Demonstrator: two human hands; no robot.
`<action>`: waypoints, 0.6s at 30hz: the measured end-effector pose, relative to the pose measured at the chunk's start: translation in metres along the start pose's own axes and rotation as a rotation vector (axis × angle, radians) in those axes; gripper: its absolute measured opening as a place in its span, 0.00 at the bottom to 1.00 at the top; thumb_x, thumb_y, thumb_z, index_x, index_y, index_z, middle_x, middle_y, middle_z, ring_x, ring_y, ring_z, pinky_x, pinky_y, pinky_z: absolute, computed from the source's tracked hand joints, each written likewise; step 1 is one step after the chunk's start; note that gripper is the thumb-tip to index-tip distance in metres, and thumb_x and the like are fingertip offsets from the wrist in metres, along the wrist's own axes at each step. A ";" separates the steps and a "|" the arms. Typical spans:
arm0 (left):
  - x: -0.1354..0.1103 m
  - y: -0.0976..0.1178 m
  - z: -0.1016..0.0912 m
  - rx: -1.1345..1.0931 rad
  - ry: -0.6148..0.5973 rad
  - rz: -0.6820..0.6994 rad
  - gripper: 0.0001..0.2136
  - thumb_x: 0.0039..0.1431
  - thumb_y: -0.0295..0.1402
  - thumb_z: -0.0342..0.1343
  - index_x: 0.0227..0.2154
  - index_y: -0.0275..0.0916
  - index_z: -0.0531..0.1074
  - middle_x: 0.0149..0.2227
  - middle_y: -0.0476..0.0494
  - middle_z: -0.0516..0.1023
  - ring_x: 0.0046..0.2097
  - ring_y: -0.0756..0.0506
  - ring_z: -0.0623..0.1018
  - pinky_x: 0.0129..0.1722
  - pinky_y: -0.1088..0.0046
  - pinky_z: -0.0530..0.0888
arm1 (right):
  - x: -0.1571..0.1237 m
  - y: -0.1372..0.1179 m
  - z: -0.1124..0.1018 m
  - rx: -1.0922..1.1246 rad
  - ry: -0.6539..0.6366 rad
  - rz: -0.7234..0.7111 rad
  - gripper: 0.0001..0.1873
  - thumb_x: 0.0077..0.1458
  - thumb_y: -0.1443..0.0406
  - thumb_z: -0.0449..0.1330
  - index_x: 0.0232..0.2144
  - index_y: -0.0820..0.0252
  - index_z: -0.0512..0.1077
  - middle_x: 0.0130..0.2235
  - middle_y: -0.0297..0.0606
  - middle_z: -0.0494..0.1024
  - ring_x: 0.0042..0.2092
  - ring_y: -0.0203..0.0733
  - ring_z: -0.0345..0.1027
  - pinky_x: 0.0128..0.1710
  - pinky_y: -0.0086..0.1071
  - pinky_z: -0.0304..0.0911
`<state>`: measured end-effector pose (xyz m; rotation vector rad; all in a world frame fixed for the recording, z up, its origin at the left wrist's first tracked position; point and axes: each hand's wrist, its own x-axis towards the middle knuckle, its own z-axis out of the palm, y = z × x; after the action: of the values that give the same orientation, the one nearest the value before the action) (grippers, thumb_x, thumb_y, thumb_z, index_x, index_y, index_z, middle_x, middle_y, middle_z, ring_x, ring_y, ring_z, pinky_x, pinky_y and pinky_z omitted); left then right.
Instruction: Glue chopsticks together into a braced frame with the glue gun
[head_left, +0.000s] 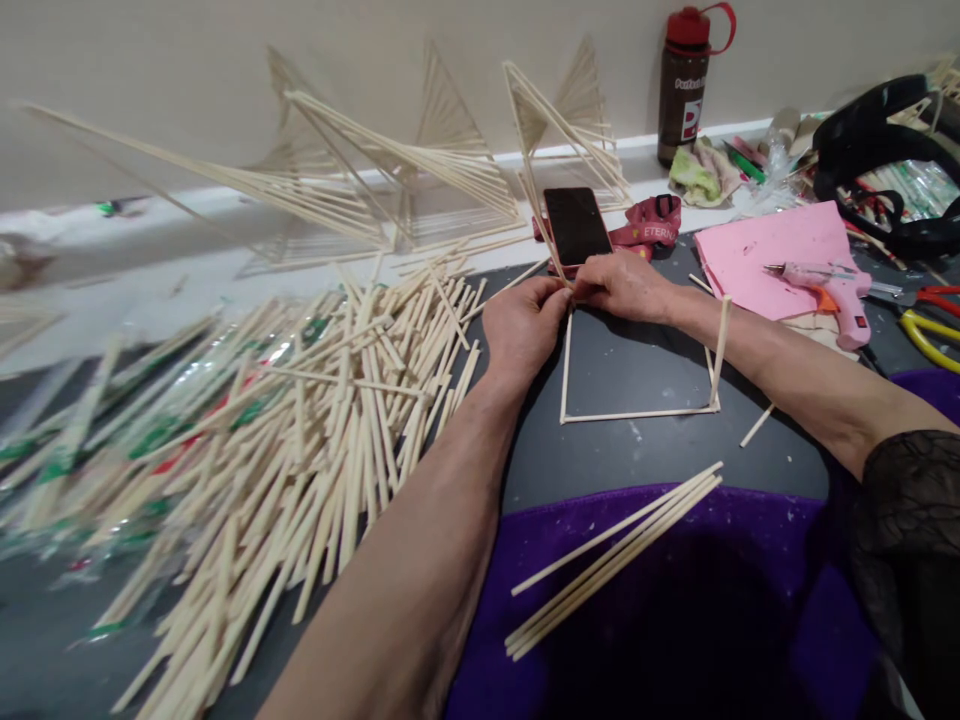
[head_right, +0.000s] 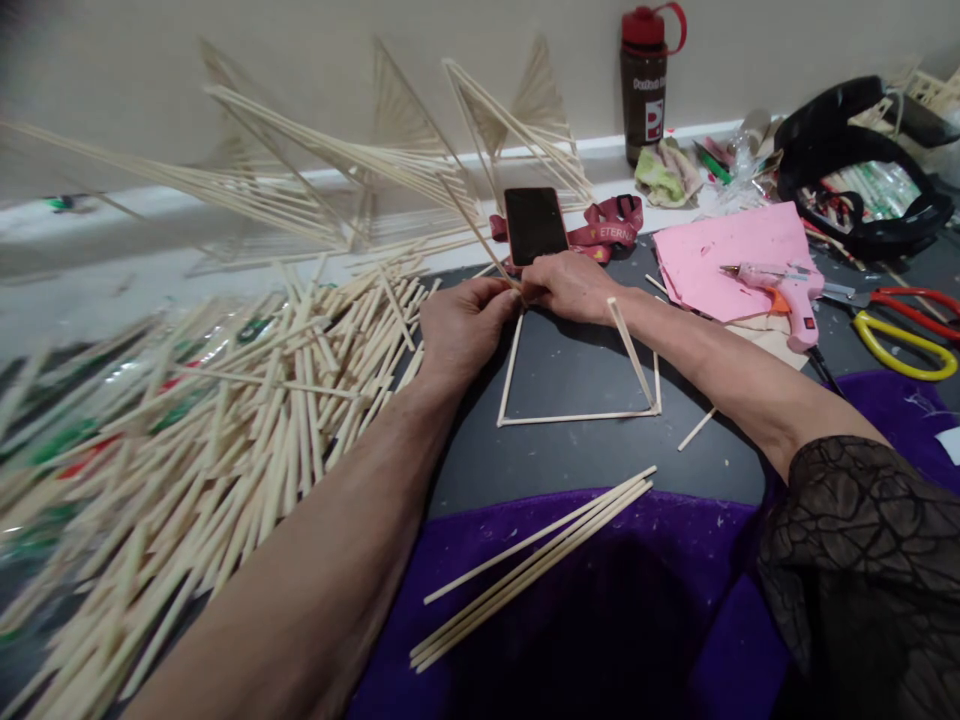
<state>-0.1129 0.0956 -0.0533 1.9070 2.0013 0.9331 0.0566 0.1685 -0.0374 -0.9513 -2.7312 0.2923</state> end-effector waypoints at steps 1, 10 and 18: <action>0.000 0.000 0.000 0.005 0.001 -0.006 0.14 0.65 0.35 0.56 0.45 0.42 0.87 0.43 0.42 0.89 0.47 0.37 0.85 0.49 0.62 0.75 | -0.001 -0.002 -0.001 0.001 0.008 0.026 0.14 0.67 0.68 0.59 0.48 0.63 0.83 0.47 0.43 0.85 0.47 0.45 0.75 0.42 0.34 0.58; 0.000 0.000 0.001 0.013 0.014 -0.020 0.15 0.64 0.36 0.55 0.44 0.41 0.87 0.42 0.43 0.89 0.44 0.39 0.84 0.48 0.63 0.74 | -0.011 -0.015 -0.017 -0.170 -0.061 0.091 0.16 0.68 0.68 0.57 0.48 0.62 0.84 0.53 0.47 0.83 0.52 0.48 0.75 0.39 0.35 0.56; 0.001 -0.004 0.003 -0.013 0.034 0.011 0.13 0.64 0.34 0.57 0.42 0.42 0.87 0.40 0.43 0.89 0.43 0.37 0.85 0.46 0.62 0.74 | -0.008 -0.011 -0.011 -0.155 -0.057 0.061 0.17 0.70 0.68 0.55 0.48 0.61 0.84 0.53 0.46 0.82 0.50 0.47 0.75 0.39 0.36 0.55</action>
<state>-0.1146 0.0978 -0.0580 1.9102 2.0003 0.9860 0.0596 0.1562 -0.0254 -1.0838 -2.8141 0.1209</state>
